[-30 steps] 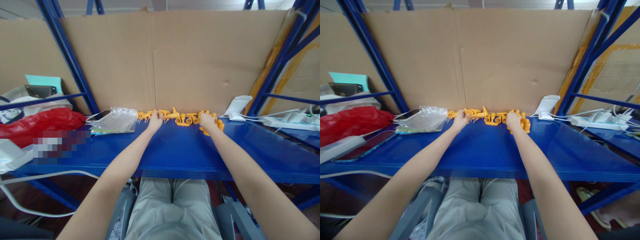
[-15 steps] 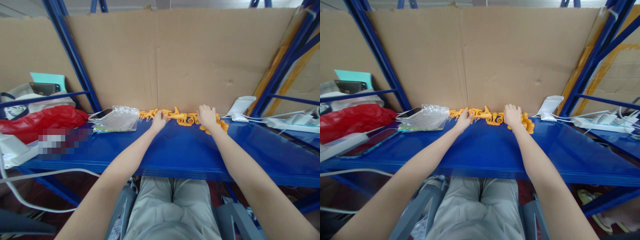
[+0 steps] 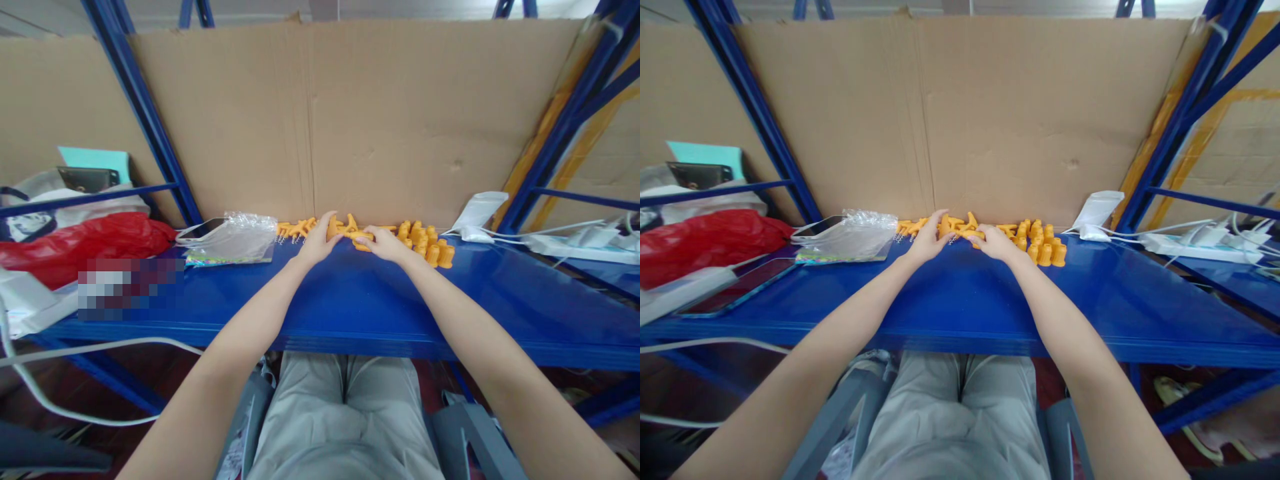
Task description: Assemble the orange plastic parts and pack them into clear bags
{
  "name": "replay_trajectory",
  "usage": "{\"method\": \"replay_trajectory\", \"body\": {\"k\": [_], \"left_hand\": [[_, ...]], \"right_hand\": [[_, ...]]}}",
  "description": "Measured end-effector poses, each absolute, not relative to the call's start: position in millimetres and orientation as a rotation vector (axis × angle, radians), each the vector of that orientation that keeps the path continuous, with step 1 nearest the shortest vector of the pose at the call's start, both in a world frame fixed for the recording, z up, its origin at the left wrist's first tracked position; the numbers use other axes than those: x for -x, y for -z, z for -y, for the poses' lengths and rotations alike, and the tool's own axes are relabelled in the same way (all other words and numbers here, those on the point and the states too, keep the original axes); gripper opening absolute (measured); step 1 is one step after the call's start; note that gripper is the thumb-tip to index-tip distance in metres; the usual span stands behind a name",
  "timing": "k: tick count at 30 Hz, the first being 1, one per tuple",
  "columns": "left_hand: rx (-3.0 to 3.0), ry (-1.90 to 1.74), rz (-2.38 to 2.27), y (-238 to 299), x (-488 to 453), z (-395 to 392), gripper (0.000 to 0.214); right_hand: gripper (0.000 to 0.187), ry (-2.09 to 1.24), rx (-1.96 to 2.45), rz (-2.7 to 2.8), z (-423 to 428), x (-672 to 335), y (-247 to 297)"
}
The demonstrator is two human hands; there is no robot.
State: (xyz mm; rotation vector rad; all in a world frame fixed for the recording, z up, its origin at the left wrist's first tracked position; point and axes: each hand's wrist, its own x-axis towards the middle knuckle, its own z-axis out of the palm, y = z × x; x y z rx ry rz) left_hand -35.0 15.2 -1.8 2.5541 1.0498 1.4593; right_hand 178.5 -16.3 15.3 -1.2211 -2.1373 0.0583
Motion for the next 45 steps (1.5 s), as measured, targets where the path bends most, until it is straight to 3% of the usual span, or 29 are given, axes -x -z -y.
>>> {"method": "replay_trajectory", "body": {"k": [11,19,26,31,39,45], "left_hand": [[-2.587,-1.322,-1.344,-3.2,27.7,-1.2,0.045],[-2.242,-1.100,-1.551,-11.8,17.1,11.2,0.048],[-1.959,-0.985,-1.479,-16.4,14.8,16.8,0.051],[-1.948,-0.954,-1.476,-13.9,18.3,14.8,0.050],[-2.503,-1.187,-1.462,-10.4,26.0,13.5,0.044],[-2.571,-1.182,-1.382,-4.7,25.2,10.1,0.045]], "right_hand": [[0.022,0.072,1.260,2.204,15.0,-178.5,-14.6],[0.027,0.548,1.357,2.304,27.7,-178.4,-24.6],[0.022,0.743,1.306,2.349,33.5,-174.8,-28.3],[0.024,0.681,1.333,2.368,31.6,-174.2,-26.4],[0.035,0.347,1.430,2.349,26.4,-172.0,-13.1],[0.027,0.276,1.455,2.368,29.9,-165.4,-17.6]]}}
